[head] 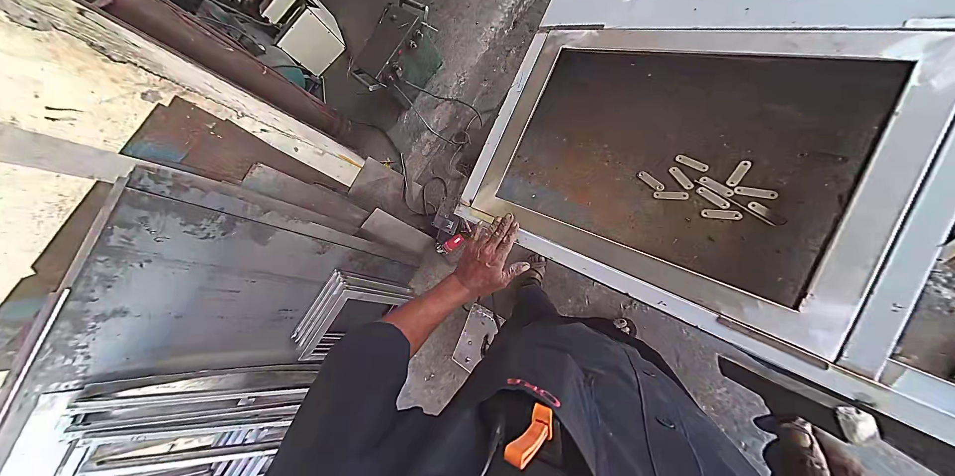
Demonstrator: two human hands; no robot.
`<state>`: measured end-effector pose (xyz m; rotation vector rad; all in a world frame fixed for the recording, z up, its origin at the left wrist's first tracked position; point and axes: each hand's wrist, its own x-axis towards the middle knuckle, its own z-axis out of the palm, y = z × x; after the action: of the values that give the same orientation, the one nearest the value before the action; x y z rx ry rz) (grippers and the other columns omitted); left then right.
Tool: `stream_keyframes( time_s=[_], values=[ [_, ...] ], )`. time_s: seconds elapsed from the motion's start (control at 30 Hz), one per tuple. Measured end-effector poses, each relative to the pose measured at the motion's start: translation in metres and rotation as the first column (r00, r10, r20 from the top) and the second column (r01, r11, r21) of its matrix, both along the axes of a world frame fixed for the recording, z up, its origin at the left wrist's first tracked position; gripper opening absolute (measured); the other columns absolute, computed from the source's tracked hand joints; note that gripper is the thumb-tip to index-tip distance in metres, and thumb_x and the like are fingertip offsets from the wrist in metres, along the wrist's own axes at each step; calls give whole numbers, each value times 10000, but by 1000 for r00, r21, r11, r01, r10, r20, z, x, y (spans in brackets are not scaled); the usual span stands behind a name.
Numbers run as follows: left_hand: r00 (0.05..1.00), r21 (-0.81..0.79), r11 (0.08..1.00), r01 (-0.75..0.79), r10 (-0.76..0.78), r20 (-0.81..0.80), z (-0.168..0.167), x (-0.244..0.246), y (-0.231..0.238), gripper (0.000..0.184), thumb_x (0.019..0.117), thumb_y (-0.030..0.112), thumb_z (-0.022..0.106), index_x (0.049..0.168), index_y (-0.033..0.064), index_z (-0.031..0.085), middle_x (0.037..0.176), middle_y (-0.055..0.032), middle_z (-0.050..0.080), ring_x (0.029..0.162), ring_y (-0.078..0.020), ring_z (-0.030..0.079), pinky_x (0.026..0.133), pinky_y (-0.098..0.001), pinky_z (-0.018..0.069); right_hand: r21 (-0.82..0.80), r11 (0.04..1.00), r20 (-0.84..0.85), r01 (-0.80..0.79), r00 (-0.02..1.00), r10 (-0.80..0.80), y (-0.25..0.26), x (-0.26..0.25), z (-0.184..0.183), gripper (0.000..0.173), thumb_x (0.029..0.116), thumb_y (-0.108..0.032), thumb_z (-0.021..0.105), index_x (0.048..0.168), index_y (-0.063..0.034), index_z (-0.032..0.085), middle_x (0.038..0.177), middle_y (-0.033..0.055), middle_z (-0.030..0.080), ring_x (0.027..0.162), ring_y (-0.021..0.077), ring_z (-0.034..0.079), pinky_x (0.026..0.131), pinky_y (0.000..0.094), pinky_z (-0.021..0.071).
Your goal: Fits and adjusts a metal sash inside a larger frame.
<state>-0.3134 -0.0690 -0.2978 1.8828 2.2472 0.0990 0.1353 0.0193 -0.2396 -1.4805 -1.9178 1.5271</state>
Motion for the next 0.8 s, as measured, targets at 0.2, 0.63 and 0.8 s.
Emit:
stream_keyframes(
  time_s=[0.2, 0.63, 0.8],
  values=[
    [964, 265, 960, -84, 10, 267, 15, -56, 22, 569, 1013, 498, 582, 1422, 104, 623, 1516, -55, 561, 1425, -189, 502, 1233, -507, 333, 132, 954, 224, -270, 946, 237, 21, -63, 25, 677, 1103, -494, 306, 1165, 105, 616, 763, 202, 631, 638, 270, 617, 615, 489, 515],
    [349, -11, 358, 933, -901, 257, -8, -159, 192, 622, 1078, 499, 376, 823, 28, 694, 856, -148, 690, 961, -350, 667, 969, -524, 445, 182, 714, 115, -676, 736, 667, 32, -302, 11, 516, 1084, -551, 330, 1056, -113, 601, 676, 27, 553, 600, 202, 613, 525, 396, 498],
    [300, 58, 336, 940, -897, 325, -17, -162, 189, 679, 1042, 564, 373, 629, 72, 591, 619, -99, 596, 710, -315, 630, 800, -519, 445, 42, 635, 86, -771, 636, 767, 24, -364, 11, 432, 1088, -484, 363, 1091, -102, 566, 775, 69, 593, 694, 255, 657, 591, 427, 533]
  ],
)
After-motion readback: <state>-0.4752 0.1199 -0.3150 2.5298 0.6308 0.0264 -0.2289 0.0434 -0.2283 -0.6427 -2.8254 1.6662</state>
